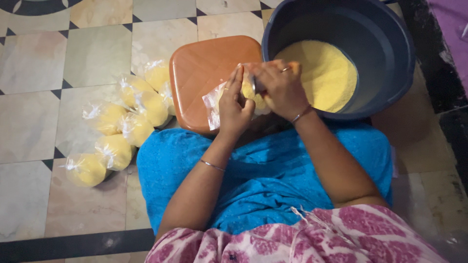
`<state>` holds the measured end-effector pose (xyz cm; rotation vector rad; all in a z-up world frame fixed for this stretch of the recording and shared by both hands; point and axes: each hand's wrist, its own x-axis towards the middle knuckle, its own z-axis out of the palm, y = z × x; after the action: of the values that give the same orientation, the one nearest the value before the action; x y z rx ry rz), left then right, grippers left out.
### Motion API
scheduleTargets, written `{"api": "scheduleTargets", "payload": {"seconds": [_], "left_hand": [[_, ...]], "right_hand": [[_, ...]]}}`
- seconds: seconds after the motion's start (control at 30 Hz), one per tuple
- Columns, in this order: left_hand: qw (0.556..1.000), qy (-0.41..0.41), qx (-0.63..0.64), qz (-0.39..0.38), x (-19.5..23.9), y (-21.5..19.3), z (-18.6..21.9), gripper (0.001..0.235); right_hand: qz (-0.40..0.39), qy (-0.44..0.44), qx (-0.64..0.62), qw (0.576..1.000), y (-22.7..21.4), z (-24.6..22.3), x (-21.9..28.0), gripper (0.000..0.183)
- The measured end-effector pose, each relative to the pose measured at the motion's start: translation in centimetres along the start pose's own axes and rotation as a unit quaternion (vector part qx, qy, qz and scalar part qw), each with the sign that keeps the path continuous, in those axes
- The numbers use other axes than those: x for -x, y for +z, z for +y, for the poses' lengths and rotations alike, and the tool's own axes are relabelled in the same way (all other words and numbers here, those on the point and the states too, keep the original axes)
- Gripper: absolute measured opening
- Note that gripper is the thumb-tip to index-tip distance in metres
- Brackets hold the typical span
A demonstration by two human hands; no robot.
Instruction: The person scoops yellow grain from a large bucket using a metal cup and pours it into small plastic bags. They then tie the bags shut and place them on the floor next to a growing pile of finished packages.
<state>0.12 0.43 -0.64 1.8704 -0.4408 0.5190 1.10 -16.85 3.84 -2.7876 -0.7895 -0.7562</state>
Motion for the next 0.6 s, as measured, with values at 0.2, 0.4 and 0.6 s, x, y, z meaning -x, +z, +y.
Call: {"api": "scheduleTargets", "payload": {"seconds": [0.2, 0.4, 0.6], "left_hand": [[0.996, -0.078, 0.040, -0.033, -0.1, 0.1, 0.5, 0.086], [0.995, -0.070, 0.058, -0.039, -0.1, 0.3, 0.9, 0.085], [0.996, -0.060, 0.060, -0.025, -0.2, 0.3, 0.9, 0.085]], "right_hand": [[0.072, 0.090, -0.044, 0.992, -1.6, 2.2, -0.1, 0.071], [0.094, 0.159, -0.009, 0.983, -1.8, 9.1, 1.3, 0.079], [-0.068, 0.199, 0.073, 0.975, 3.3, 15.7, -0.1, 0.080]]}}
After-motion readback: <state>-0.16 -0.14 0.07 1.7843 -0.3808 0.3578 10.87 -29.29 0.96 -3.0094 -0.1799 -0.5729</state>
